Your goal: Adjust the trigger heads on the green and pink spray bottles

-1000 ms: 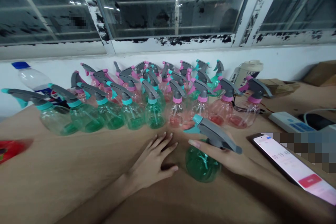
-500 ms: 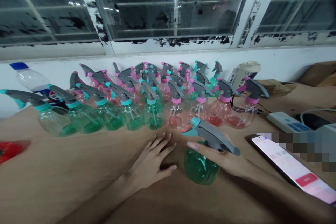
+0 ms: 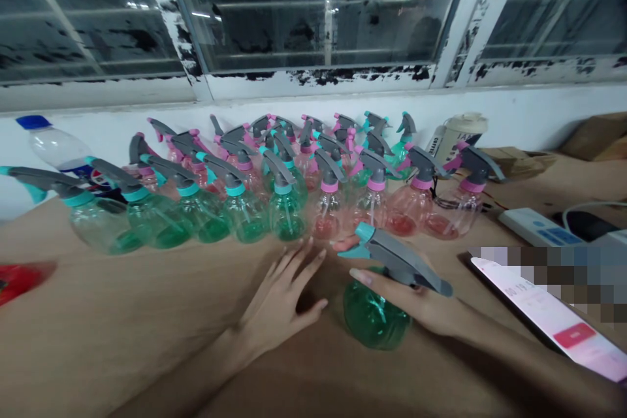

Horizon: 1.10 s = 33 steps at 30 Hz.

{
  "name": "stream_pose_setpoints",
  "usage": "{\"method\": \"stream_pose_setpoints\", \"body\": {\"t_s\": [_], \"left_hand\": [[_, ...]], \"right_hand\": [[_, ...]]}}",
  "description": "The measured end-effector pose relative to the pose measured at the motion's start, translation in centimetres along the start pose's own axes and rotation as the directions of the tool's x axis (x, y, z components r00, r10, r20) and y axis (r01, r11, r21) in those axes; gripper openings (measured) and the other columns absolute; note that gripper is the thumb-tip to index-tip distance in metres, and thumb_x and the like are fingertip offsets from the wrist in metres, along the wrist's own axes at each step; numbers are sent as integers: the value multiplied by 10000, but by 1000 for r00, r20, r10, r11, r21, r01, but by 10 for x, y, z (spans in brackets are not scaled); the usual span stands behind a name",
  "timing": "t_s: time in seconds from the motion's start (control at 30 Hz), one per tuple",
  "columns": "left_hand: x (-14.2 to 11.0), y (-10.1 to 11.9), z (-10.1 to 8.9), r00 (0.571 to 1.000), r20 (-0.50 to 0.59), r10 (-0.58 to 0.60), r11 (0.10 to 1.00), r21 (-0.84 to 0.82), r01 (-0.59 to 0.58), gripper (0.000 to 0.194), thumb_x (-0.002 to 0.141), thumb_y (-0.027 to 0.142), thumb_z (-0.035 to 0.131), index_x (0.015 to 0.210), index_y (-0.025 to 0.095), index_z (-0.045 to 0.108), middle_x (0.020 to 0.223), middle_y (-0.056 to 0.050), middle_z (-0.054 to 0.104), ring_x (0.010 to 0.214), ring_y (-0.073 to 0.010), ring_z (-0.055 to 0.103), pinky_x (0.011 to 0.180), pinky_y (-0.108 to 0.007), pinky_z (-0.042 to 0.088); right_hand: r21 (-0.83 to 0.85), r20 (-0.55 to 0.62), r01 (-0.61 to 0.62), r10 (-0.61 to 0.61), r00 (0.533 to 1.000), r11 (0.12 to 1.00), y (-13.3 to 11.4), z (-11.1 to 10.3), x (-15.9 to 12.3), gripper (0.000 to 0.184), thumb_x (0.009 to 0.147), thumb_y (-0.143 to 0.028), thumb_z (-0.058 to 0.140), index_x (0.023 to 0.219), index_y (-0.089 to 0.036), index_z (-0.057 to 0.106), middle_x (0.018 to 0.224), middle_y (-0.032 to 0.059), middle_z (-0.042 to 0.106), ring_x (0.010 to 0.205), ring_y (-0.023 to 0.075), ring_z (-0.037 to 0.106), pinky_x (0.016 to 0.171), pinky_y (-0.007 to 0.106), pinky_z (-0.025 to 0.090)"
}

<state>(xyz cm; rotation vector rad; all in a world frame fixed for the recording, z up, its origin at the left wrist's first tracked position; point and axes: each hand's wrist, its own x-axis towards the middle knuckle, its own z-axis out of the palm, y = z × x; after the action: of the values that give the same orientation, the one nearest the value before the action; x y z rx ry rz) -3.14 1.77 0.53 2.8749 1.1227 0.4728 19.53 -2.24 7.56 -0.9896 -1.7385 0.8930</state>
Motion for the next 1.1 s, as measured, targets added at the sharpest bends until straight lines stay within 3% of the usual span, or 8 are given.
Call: {"method": "stream_pose_setpoints", "body": {"t_s": [0.07,0.17,0.27,0.53,0.7,0.9,1.0,1.1], "left_hand": [[1,-1,2,996,78,35,999,19,-36,557,894,418,512,1378,170,394,1472,-113,359,1371,-278,277,1082,-483,319],[2,-1,1,991,130,41,998,49,-47,512,900,435,500,1331,161,464,1449,-106,401,1359,-265,310,1082,-472,326],[3,0,-2,989,141,30,998,57,-38,520,895,434,506,1336,162,460,1449,-105,398,1358,-258,313,1079,-469,333],[4,0,-3,991,125,38,998,43,-44,513,893,430,508,1327,160,470,1437,-105,418,1352,-266,326,1067,-478,348],[3,0,-4,992,121,39,998,45,-45,513,895,427,509,1330,158,468,1432,-103,426,1352,-268,324,1066,-478,351],[2,-1,-2,991,125,41,998,48,-47,511,906,432,492,1336,157,460,1446,-107,406,1358,-272,311,1073,-480,340],[1,-2,0,992,121,34,999,26,-38,516,899,421,504,1349,176,437,1446,-109,403,1358,-276,308,1075,-480,337],[0,0,-1,999,41,-9,1000,6,8,594,882,389,526,1411,202,328,1499,-125,295,1373,-303,265,1073,-511,321]], "right_hand": [[27,8,-11,11,1000,1000,-3,1,1,303,807,-298,600,1107,-297,637,1010,30,694,792,192,664,742,347,563],[87,9,-13,12,1000,996,-8,2,3,296,798,-261,589,1088,-291,641,1029,31,695,954,208,654,869,357,532],[106,13,-30,29,999,994,-9,2,4,304,794,-263,593,1093,-301,637,1030,29,696,994,212,646,881,352,528],[48,-6,-17,18,1000,999,-2,2,1,357,795,-302,595,1152,-296,619,960,30,701,734,179,665,670,313,560],[47,3,-9,8,1000,999,-3,1,2,364,803,-288,589,1167,-284,612,1068,50,690,882,203,668,777,338,556],[41,-24,13,-12,1000,999,-4,2,2,339,798,-290,600,1136,-297,623,1032,35,695,953,214,657,857,362,535],[-11,-20,-9,9,1000,1000,-3,2,0,334,812,-320,594,1145,-302,617,924,26,708,813,207,676,747,354,565],[-51,-3,-20,20,1000,999,0,0,-1,332,825,-349,585,1151,-298,618,884,27,706,656,184,646,617,330,561]]}}
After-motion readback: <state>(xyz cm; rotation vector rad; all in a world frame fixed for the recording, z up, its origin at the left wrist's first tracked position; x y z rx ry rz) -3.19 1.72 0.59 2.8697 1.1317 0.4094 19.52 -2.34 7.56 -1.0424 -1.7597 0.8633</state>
